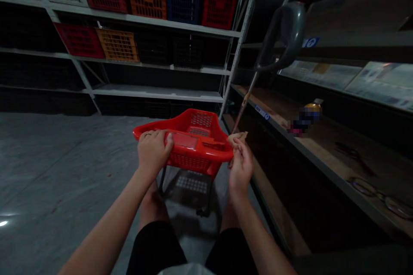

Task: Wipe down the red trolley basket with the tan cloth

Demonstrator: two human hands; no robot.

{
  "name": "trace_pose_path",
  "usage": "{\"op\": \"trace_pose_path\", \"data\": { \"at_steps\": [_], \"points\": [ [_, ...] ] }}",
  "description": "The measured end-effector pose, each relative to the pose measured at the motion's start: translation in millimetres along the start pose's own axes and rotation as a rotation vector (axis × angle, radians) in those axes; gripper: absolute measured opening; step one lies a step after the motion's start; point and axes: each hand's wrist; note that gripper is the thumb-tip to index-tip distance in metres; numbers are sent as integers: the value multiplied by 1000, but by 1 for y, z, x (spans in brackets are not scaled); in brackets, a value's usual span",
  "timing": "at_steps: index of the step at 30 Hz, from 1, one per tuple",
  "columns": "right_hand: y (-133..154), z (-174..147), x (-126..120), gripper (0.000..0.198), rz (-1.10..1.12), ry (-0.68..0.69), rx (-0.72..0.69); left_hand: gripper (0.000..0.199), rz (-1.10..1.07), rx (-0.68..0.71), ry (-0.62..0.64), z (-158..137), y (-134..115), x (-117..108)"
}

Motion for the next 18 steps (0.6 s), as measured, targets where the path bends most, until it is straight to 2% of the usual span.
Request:
{"op": "trace_pose_path", "data": {
  "at_steps": [3, 5, 8, 11, 14, 18],
  "points": [
    [35, -13, 9, 38, -223, 164, -253, 47, 50, -10, -20, -10, -14, -4],
    [52, -20, 24, 43, -240, 303, -354, 47, 95, -9, -14, -12, -21, -9],
    [73, -23, 52, 48, -149, 488, -384, 50, 198, 16, 63, -10, -28, -20],
    [84, -21, 64, 50, -96, 565, -356, 56, 241, 87, 239, -5, -30, -32],
    [78, -17, 47, 46, -171, 589, -446, 59, 225, 147, 322, -5, -28, -39],
    [40, -5, -7, 33, -350, 580, -619, 60, 239, 125, 256, -14, -30, -37]
  ]
}}
Point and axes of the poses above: each hand's wrist, its own z-axis towards the middle knuckle, its own x-axis out of the palm, y = z × x, and after that the axes turned 15 degrees about -x, right-handed
